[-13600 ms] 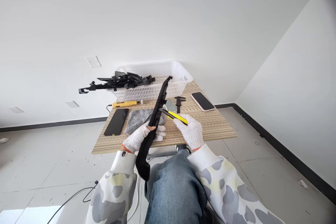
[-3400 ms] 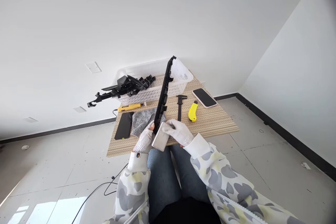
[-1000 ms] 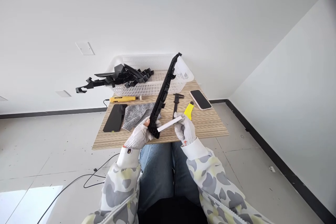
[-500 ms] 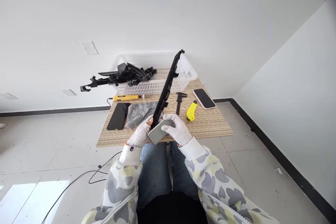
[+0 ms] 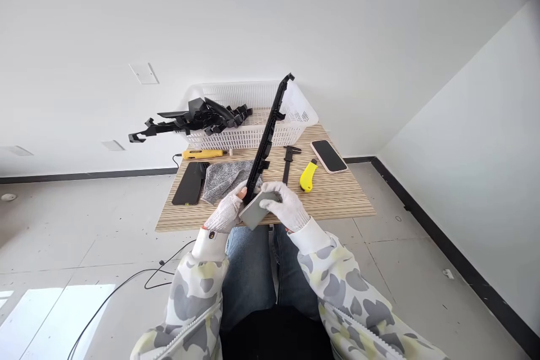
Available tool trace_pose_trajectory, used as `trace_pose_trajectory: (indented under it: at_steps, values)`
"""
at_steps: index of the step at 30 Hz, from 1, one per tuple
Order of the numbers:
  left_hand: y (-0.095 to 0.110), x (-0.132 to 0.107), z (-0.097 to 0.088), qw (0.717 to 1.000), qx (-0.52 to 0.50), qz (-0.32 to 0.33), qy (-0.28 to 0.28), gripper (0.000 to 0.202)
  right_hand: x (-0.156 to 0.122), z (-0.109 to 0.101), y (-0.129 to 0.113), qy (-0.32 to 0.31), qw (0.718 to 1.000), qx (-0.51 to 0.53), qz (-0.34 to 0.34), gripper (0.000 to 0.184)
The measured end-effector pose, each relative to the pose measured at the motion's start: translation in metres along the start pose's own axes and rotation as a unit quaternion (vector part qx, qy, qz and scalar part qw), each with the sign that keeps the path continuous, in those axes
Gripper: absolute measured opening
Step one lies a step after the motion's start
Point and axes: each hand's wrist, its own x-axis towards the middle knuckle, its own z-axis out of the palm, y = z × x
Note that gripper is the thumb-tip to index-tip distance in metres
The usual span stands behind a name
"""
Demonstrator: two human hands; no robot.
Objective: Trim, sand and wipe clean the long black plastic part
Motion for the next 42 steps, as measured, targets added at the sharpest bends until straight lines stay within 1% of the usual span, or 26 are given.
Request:
trace_pose_trajectory:
  at_steps: [1,3,4,5,8,9,11,12,13,15,16,17,19,21,23,25,26,29,31,32,33,35,36,37,39,42]
  values:
    - [0.000,0.000,0.001,1.000,0.010,0.007,-0.002,0.058,0.000,-0.001,0.000,0.023,1.000,-0.003,0.003,0.033]
    - [0.000,-0.001,0.001,0.999,0.030,0.019,-0.001,0.060,0.000,-0.003,-0.001,0.117,0.993,-0.004,0.010,0.035]
    - [0.000,-0.001,0.001,0.999,0.033,0.020,0.003,0.061,0.000,-0.004,-0.002,0.141,0.990,-0.003,0.009,0.035]
    - [0.000,-0.002,0.001,0.999,0.033,0.020,0.006,0.062,-0.001,-0.006,-0.002,0.131,0.991,-0.002,0.004,0.034]
    - [-0.001,-0.003,-0.001,0.999,0.034,0.016,0.005,0.061,-0.003,-0.010,-0.003,0.006,1.000,0.010,-0.011,0.025]
    - [-0.001,-0.003,-0.002,0.999,0.035,0.016,0.002,0.058,-0.003,-0.011,-0.003,-0.001,1.000,0.013,-0.010,0.023]
    - [0.000,-0.004,-0.003,0.999,0.036,0.013,0.000,0.053,-0.004,-0.013,-0.002,0.035,0.999,0.013,-0.013,0.022]
    - [0.000,-0.003,-0.003,0.999,0.038,0.008,0.000,0.053,-0.005,-0.013,-0.002,0.038,0.999,0.011,-0.019,0.020]
    - [0.001,-0.003,-0.003,0.999,0.041,0.000,0.002,0.053,-0.006,-0.013,-0.001,0.013,0.999,0.009,-0.030,0.019]
    - [0.003,-0.003,-0.001,0.998,0.052,-0.017,0.007,0.056,-0.007,-0.012,0.001,-0.073,0.996,0.003,-0.052,0.014]
    - [0.003,-0.003,0.001,0.998,0.058,-0.019,0.013,0.057,-0.008,-0.011,0.001,-0.093,0.994,-0.002,-0.057,0.013]
    - [0.004,-0.002,0.002,0.997,0.067,-0.014,0.024,0.056,-0.009,-0.010,0.000,-0.084,0.995,-0.010,-0.056,0.014]
    - [0.004,-0.001,0.005,0.994,0.093,0.001,0.052,0.054,-0.009,-0.005,-0.004,-0.012,0.998,-0.049,-0.041,0.019]
    - [0.002,-0.001,0.006,0.989,0.121,0.008,0.079,0.052,-0.008,0.000,-0.010,0.042,0.990,-0.131,-0.013,0.025]
    - [0.001,-0.003,0.009,0.980,0.168,0.023,0.104,0.051,-0.005,0.006,-0.016,0.052,0.972,-0.229,0.010,0.034]
    - [0.001,-0.008,0.015,0.957,0.258,0.048,0.127,0.048,-0.002,0.010,-0.021,0.039,0.956,-0.288,0.028,0.042]
    - [0.003,-0.011,0.019,0.936,0.319,0.053,0.139,0.046,-0.001,0.010,-0.023,0.029,0.953,-0.298,0.033,0.044]
    - [0.017,-0.025,0.030,0.856,0.484,0.022,0.179,0.046,0.004,0.008,-0.025,-0.003,0.955,-0.293,0.041,0.041]
    - [0.036,-0.032,0.029,0.808,0.547,-0.007,0.219,0.045,0.006,0.005,-0.025,-0.015,0.955,-0.291,0.054,0.040]
    - [0.047,-0.035,0.024,0.789,0.561,-0.018,0.248,0.044,0.007,0.004,-0.025,-0.018,0.954,-0.292,0.064,0.041]
    - [0.058,-0.036,0.015,0.767,0.578,-0.007,0.278,0.043,0.007,0.003,-0.025,-0.021,0.954,-0.291,0.073,0.041]
    - [0.079,-0.033,-0.009,0.681,0.630,0.024,0.373,0.048,0.007,0.002,-0.024,-0.023,0.956,-0.281,0.078,0.041]
    - [0.087,-0.030,-0.022,0.641,0.663,0.033,0.385,0.051,0.007,0.002,-0.023,-0.024,0.959,-0.272,0.074,0.041]
    - [0.092,-0.027,-0.034,0.632,0.675,0.027,0.380,0.054,0.007,0.002,-0.022,-0.024,0.963,-0.261,0.069,0.039]
    - [0.094,-0.018,-0.053,0.633,0.691,0.009,0.348,0.056,0.008,0.001,-0.019,-0.023,0.968,-0.243,0.065,0.038]
    - [0.087,-0.007,-0.061,0.624,0.696,0.001,0.354,0.059,0.008,0.000,-0.016,-0.021,0.971,-0.228,0.067,0.038]
